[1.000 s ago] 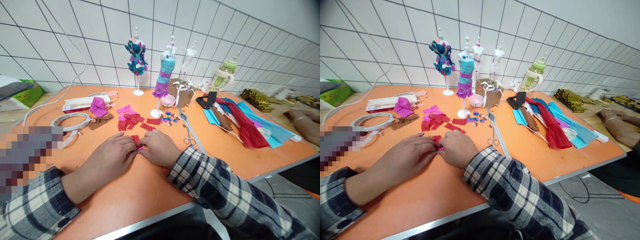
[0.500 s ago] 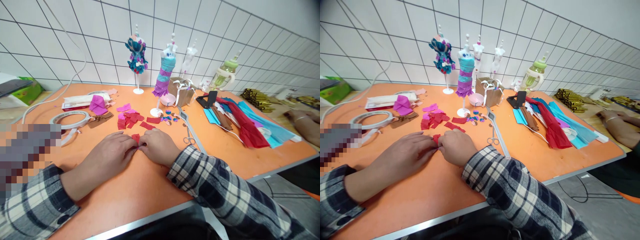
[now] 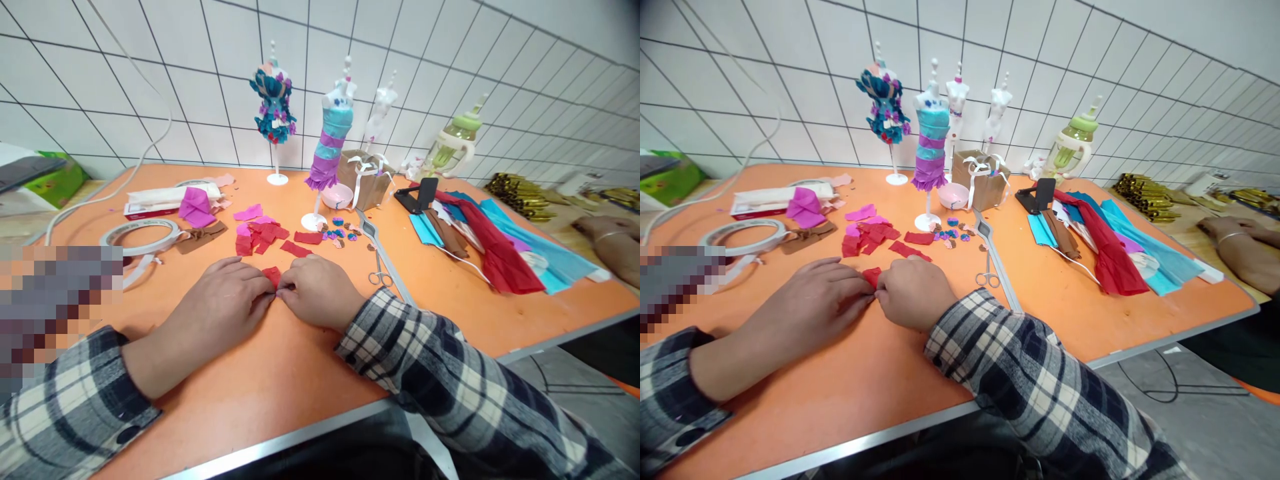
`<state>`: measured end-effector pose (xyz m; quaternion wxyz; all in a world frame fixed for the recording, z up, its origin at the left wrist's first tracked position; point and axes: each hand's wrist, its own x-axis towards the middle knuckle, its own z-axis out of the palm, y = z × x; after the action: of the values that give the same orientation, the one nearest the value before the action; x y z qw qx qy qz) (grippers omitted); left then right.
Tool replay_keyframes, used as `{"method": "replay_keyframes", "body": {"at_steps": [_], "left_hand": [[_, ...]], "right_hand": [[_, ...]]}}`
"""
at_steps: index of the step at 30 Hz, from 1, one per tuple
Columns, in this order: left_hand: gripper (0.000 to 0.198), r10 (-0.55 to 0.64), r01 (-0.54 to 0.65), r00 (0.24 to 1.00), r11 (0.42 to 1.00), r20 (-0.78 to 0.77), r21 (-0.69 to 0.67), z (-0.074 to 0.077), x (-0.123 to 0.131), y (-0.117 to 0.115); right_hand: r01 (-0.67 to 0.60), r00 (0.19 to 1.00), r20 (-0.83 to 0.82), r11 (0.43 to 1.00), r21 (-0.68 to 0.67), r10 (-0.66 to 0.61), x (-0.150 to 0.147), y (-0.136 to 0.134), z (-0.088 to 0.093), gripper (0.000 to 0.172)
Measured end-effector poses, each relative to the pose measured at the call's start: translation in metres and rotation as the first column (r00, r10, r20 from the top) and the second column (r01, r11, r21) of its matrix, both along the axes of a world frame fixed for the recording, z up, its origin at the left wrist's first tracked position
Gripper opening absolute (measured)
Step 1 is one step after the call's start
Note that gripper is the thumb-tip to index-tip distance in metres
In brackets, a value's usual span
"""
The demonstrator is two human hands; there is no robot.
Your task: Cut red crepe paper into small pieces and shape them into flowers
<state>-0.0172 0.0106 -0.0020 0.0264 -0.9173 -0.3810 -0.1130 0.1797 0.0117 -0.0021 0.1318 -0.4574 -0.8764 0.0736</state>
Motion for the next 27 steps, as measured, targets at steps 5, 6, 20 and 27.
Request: {"method": "replay_keyframes", "body": {"at_steps": [5, 6, 20, 27], "left_hand": [[0.025, -0.004, 0.003, 1.000, 1.000, 0.014, 0.008, 0.0003, -0.0010, -0.0014], [0.025, 0.002, -0.002, 1.000, 1.000, 0.020, 0.006, 0.0001, -0.0009, -0.0014], [0.030, 0.033, -0.031, 0.999, 0.998, 0.033, -0.051, -0.0063, -0.0010, 0.0032], [0.029, 0.014, -0.013, 0.999, 1.000, 0.048, -0.024, -0.0024, -0.0005, 0.0020]], "right_hand": [[-0.006, 1.000, -0.011, 1.000, -0.007, 0.005, 0.0005, 0.0022, -0.0002, 0.017], [-0.007, 1.000, -0.006, 1.000, -0.013, 0.007, 0.0002, 0.0029, -0.0008, 0.016], [0.052, 0.996, -0.062, 0.995, -0.084, -0.057, -0.0032, 0.0026, -0.0021, 0.011], [0.056, 0.998, -0.001, 0.993, -0.106, -0.056, -0.0010, 0.0054, -0.0014, 0.016]]}}
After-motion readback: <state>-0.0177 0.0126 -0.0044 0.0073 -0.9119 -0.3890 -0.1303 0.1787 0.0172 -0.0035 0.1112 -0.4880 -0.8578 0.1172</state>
